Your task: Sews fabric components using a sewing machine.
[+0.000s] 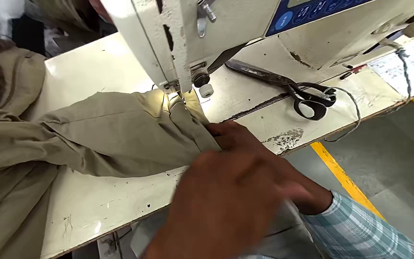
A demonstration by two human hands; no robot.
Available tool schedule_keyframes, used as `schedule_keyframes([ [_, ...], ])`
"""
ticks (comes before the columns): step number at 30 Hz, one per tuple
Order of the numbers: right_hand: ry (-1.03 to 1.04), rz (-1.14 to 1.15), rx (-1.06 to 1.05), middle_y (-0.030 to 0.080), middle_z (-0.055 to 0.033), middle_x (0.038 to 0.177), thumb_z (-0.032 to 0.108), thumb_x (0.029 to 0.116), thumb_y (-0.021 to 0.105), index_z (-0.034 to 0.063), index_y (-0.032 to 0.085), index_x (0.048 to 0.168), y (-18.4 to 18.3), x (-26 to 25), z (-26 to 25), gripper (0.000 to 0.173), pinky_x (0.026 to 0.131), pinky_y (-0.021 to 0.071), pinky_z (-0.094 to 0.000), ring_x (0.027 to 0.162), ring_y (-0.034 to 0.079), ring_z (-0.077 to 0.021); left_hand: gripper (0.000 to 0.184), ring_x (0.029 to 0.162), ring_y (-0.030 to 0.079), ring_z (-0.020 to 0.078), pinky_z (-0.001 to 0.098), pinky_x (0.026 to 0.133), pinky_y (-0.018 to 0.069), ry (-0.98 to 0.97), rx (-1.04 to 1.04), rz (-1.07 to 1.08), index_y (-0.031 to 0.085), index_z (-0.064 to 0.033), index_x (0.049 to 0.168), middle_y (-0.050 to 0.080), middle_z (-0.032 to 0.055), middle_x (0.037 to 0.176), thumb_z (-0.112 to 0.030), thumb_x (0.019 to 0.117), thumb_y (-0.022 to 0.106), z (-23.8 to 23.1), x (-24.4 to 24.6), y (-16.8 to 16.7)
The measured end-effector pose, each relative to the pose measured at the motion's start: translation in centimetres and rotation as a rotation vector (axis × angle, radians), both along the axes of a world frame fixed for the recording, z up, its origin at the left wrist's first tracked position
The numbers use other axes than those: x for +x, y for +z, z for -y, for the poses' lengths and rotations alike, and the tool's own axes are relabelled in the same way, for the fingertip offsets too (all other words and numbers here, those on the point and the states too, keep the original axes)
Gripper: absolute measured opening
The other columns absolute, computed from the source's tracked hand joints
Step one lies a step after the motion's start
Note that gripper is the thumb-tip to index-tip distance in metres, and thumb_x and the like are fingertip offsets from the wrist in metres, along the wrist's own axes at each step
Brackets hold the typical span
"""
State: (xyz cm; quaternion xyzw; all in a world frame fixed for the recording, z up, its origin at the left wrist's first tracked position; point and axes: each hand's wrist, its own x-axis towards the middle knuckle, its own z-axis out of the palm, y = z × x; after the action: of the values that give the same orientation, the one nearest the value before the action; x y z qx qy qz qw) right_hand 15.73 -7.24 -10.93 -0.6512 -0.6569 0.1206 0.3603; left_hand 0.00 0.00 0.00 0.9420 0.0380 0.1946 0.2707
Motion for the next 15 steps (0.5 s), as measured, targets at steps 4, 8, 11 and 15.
schedule_keyframes([
  [4, -0.015, 0.058, 0.094, 0.070, 0.0006, 0.089, 0.053, 0.0869, 0.069, 0.0135, 0.075, 0.087, -0.4, -0.5, 0.1, 0.040, 0.074, 0.0471, -0.0367, 0.084, 0.063, -0.0120, 0.044, 0.081, 0.072, 0.0282, 0.0517, 0.065, 0.0576, 0.250, 0.352, -0.275, 0.077, -0.0099, 0.094, 0.071, 0.0075, 0.125, -0.041, 0.1072, 0.048, -5.4, 2.5, -3.1],
  [8, -0.016, 0.067, 0.002, 0.062, 0.0058, 0.086, 0.049, 0.0916, 0.069, 0.0229, 0.080, 0.099, -0.4, -0.7, -0.5, 0.030, 0.072, 0.0444, -0.0353, 0.079, 0.058, -0.0094, 0.020, 0.070, 0.067, 0.0253, 0.0493, 0.056, 0.0561, 0.313, 0.408, -0.558, 0.074, -0.0096, 0.085, 0.069, 0.0057, 0.108, -0.028, 0.0876, 0.081, -6.8, 3.0, -2.3],
  [11, -0.012, 0.052, -0.041, 0.062, 0.0071, 0.087, 0.050, 0.0934, 0.068, 0.0257, 0.080, 0.102, -0.2, -0.8, -0.5, 0.028, 0.074, 0.0444, -0.0342, 0.081, 0.058, -0.0084, 0.052, 0.071, 0.070, 0.0350, 0.0580, 0.057, 0.0560, 0.357, 0.417, -0.678, 0.065, -0.0117, 0.123, 0.069, 0.0123, 0.116, -0.026, 0.0783, 0.088, -7.6, 3.2, -1.2],
  [15, -0.029, 0.019, -0.053, 0.059, 0.0070, 0.082, 0.054, 0.0939, 0.068, 0.0218, 0.075, 0.089, -0.1, -0.8, -0.6, 0.033, 0.072, 0.0437, -0.0332, 0.076, 0.057, -0.0079, 0.026, 0.076, 0.072, 0.0319, 0.0582, 0.059, 0.0563, 0.276, 0.549, -0.577, 0.079, -0.0167, 0.111, 0.073, 0.0072, 0.109, -0.032, 0.0923, 0.069, -11.2, 1.9, -1.2],
])
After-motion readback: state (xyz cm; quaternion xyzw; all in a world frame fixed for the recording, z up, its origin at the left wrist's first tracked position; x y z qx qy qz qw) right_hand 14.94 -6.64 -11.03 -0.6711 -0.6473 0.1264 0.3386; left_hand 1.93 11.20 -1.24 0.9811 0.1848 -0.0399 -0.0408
